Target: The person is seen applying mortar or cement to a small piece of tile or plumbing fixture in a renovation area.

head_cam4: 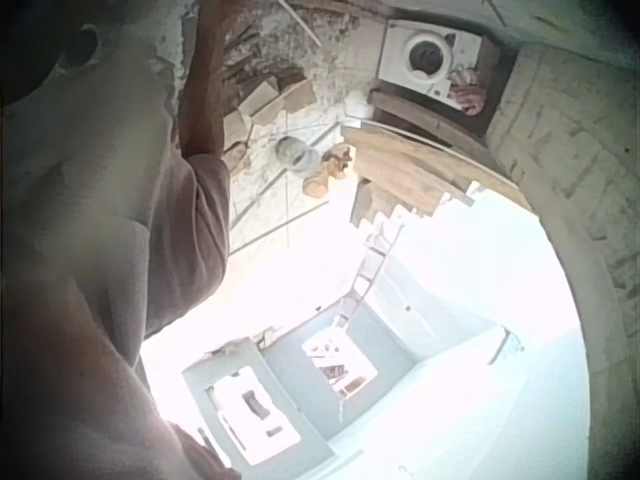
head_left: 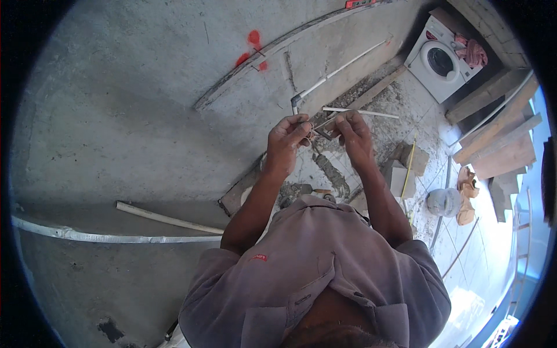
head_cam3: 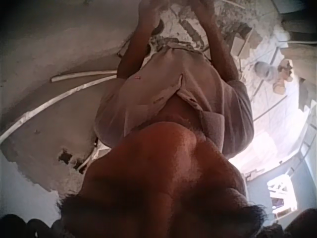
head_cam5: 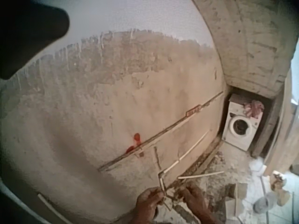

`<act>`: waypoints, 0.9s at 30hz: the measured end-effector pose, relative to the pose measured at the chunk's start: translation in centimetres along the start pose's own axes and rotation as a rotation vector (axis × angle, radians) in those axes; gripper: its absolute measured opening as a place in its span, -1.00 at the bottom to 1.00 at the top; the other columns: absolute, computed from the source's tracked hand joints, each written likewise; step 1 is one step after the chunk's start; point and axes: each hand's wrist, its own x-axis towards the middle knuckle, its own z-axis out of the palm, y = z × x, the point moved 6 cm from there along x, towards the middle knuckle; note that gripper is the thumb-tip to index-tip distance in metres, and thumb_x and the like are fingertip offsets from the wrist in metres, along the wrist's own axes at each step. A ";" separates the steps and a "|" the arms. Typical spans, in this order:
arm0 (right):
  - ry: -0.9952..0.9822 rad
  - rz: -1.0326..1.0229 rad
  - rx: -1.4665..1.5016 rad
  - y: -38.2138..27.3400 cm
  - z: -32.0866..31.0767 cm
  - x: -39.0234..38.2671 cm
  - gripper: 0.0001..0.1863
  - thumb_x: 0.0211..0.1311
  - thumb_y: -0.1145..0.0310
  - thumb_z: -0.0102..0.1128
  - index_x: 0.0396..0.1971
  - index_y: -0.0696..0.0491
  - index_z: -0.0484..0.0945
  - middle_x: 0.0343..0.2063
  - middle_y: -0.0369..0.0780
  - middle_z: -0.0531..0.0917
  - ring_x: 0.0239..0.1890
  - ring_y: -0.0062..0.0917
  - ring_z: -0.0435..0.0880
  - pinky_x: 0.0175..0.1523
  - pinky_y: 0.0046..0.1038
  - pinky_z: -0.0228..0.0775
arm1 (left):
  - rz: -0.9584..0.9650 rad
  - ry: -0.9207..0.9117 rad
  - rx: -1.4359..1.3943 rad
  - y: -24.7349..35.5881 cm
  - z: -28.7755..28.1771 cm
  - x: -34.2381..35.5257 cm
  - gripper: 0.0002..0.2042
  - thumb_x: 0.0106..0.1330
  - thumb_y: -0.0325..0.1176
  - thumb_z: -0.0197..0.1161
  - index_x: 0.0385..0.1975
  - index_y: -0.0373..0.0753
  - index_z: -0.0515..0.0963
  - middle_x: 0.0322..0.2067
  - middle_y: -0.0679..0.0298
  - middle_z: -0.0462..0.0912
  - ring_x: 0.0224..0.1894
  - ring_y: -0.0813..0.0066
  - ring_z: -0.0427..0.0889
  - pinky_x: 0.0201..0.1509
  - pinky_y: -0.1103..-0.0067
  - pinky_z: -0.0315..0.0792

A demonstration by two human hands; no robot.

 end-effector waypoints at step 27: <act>-0.270 -0.056 0.137 -0.2 2.6 -2.6 -0.87 0.21 0.35 0.03 -0.36 0.10 0.39 -0.61 -0.37 0.45 -0.56 -0.78 0.34 -0.47 -0.66 0.21 | -0.068 -0.270 0.309 1.3 0.3 -0.7 -0.78 0.02 -0.52 0.25 -0.30 -0.33 0.45 -0.45 0.35 0.51 -0.41 0.66 0.45 -0.29 0.72 0.35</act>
